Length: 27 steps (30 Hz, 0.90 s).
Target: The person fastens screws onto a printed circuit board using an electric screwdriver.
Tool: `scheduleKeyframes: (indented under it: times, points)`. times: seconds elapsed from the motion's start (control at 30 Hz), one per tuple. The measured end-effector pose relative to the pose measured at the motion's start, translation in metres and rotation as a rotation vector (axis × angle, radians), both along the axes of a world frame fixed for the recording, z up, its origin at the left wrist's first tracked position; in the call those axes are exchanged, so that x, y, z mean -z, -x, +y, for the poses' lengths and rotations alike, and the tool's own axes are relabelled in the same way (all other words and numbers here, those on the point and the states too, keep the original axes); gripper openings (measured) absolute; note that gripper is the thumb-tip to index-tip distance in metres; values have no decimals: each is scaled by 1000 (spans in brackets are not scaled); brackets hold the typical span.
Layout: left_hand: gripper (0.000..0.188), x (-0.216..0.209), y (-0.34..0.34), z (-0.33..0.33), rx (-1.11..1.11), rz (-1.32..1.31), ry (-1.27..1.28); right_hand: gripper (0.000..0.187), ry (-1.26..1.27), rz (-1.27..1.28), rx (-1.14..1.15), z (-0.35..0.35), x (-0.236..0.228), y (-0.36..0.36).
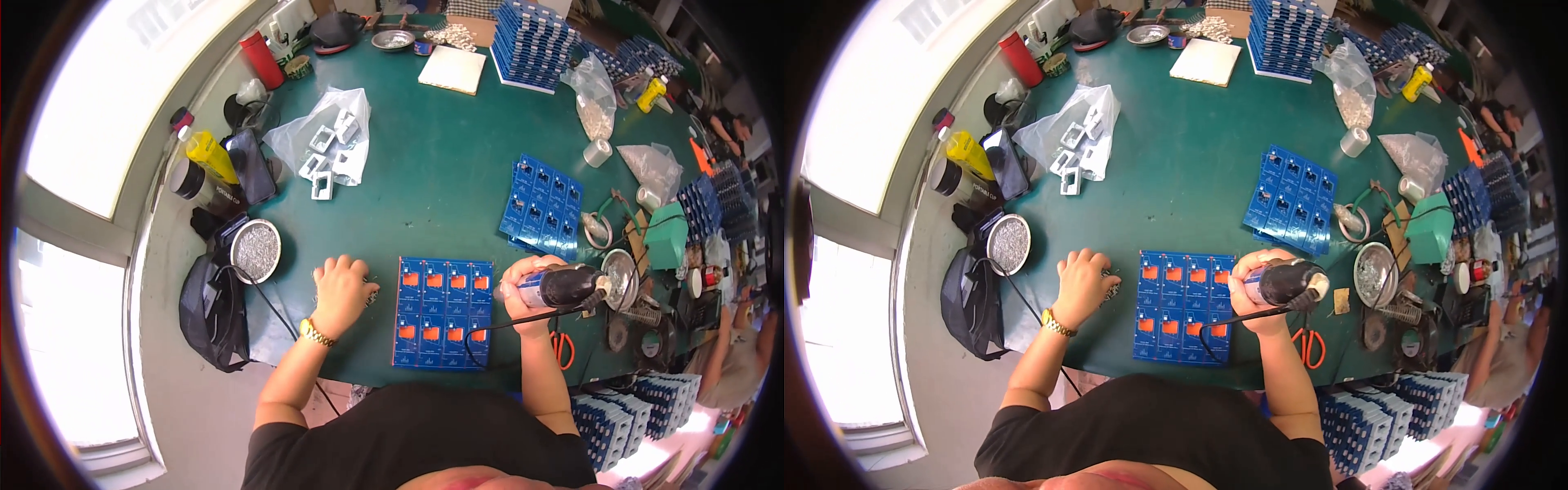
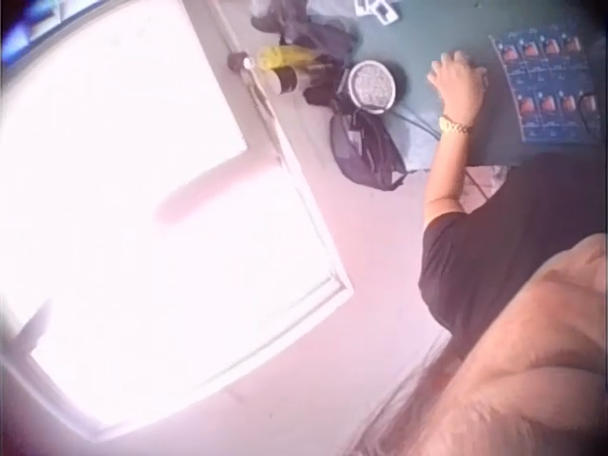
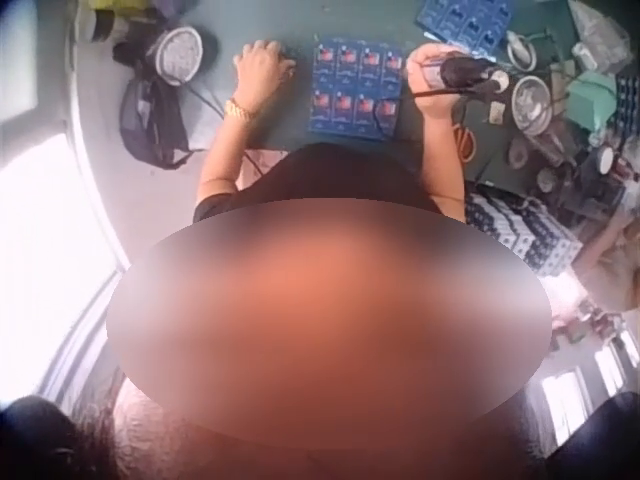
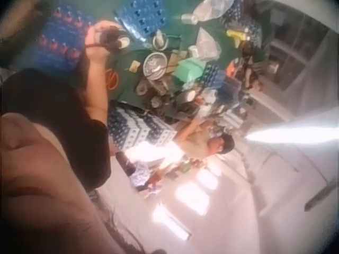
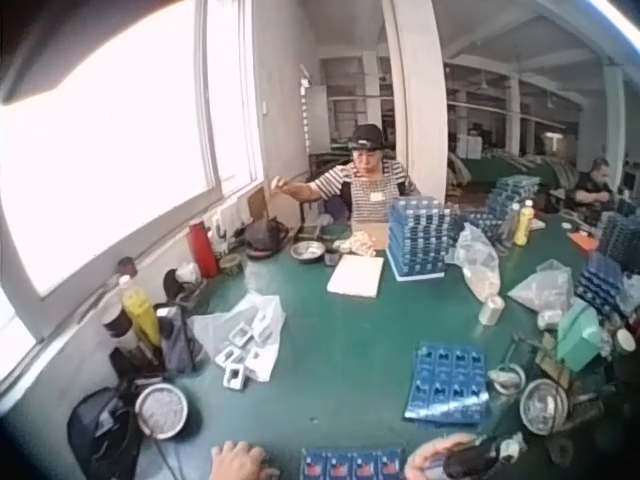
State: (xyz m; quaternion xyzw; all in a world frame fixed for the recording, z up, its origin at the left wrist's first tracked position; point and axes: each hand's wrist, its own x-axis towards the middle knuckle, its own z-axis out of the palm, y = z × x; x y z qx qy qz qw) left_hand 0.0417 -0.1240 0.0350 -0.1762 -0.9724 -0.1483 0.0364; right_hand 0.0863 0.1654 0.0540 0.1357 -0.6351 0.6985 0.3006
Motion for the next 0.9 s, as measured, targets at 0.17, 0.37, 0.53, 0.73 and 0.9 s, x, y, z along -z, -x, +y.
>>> scheduleKeyframes:
  times: [0.17,0.37,0.53,0.73,0.9]
  points:
    - [17,15,-8,-17,-37,-1,-12,59,42,-18,-207,5,6,5]
    - [12,14,-21,-7,-40,54,94,58,147,24,-227,16,16,-5]
    - [11,18,-17,-11,-97,36,-91,62,89,93,-209,12,19,-10]
    - [7,1,-14,-4,-68,211,-490,57,18,244,-166,14,13,1]
    - [7,4,-12,4,11,144,-497,62,95,250,-209,27,6,-4]
